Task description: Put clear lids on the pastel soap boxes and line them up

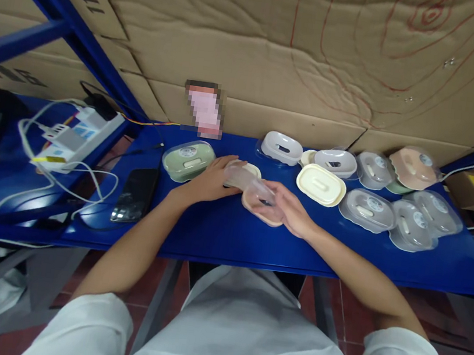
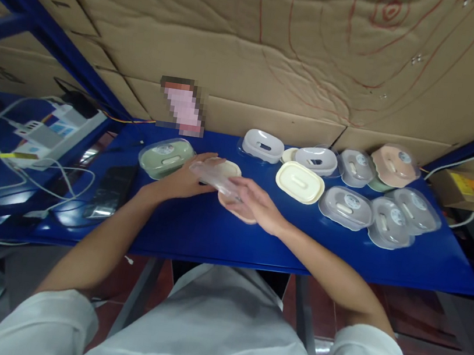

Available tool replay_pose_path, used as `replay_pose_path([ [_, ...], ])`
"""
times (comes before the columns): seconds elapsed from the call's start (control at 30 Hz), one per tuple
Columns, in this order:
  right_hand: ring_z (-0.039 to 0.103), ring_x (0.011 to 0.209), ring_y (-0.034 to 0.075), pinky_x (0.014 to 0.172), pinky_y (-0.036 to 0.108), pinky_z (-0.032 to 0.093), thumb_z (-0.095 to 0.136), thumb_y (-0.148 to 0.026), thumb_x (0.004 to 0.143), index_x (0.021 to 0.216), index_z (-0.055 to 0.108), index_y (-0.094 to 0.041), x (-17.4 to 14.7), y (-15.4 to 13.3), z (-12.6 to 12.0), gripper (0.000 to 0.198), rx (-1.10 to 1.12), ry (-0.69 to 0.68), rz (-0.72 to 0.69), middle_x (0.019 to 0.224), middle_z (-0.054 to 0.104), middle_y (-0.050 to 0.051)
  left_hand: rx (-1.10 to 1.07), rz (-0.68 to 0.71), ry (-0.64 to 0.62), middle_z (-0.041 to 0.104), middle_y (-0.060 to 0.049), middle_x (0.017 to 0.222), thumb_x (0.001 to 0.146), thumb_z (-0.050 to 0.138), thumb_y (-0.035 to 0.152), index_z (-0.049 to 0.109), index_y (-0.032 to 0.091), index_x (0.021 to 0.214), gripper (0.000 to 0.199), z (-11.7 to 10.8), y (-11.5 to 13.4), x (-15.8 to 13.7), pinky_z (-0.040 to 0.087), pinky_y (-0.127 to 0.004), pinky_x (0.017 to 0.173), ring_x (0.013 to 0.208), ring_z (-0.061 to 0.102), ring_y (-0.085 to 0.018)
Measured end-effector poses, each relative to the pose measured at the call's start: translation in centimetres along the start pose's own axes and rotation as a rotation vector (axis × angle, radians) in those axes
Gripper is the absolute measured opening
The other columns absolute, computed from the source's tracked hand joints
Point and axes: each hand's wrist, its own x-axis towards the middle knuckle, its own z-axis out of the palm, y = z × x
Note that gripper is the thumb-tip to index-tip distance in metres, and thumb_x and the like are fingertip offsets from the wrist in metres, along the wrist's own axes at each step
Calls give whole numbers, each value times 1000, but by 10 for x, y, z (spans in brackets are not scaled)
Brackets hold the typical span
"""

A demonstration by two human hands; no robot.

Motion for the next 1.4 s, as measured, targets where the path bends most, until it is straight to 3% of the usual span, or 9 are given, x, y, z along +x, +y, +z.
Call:
replay_pose_path([
  [0.13, 58, 141, 31, 105, 53, 63, 75, -69, 93, 133, 69, -28, -4, 1, 5, 58, 3, -182, -24, 161, 50, 10, 2, 7, -38, 43, -16, 169, 100, 66, 51, 51, 21, 157, 66, 6, -4, -4, 30, -61, 130, 156, 39, -40],
  [0.27, 63, 136, 27, 109, 53, 60, 71, -64, 98, 136, 68, -29, -6, 0, 5, 52, -26, -247, -4, 155, 56, 10, 52, -29, -55, 37, -15, 172, 101, 67, 52, 51, 23, 157, 65, 11, -6, -3, 29, -64, 129, 157, 36, -41],
  [0.53, 59, 143, 27, 119, 46, 51, 63, -65, 103, 142, 64, -30, -6, -11, -10, 53, -469, -146, -276, 149, 61, 12, 40, -14, -80, 52, -18, 158, 91, 77, 51, 54, 24, 154, 72, -7, 7, -4, 35, -62, 124, 145, 48, -43],
  [0.73, 59, 138, 30, 120, 57, 47, 67, -60, 102, 140, 64, -28, 2, -16, -24, 50, -881, -43, -577, 139, 65, 14, 2, -53, -91, 50, -20, 158, 87, 80, 59, 36, 24, 167, 98, -10, 18, -1, 36, -64, 123, 145, 49, -43],
  [0.93, 59, 140, 34, 120, 57, 48, 71, -65, 96, 140, 66, -25, 3, -9, -28, 60, -1190, -12, -560, 145, 63, 17, -88, -61, -111, 52, -20, 160, 81, 87, 48, 18, 25, 173, 117, -12, 18, 1, 40, -59, 124, 146, 52, -41],
  [1.13, 62, 135, 35, 117, 55, 46, 65, -66, 100, 139, 68, -23, 5, -6, -34, 58, -1424, 41, -560, 145, 67, 17, -116, -10, -164, 43, -16, 169, 85, 84, 40, 28, 26, 171, 104, -12, 20, 0, 38, -57, 127, 152, 46, -39],
  [1.4, 56, 142, 36, 116, 56, 42, 57, -61, 106, 146, 63, -23, 6, -6, -37, 56, -1542, 50, -508, 152, 61, 18, -130, 29, -175, 51, -14, 161, 85, 84, 42, 38, 30, 167, 95, -12, 22, -3, 42, -57, 125, 149, 50, -38],
])
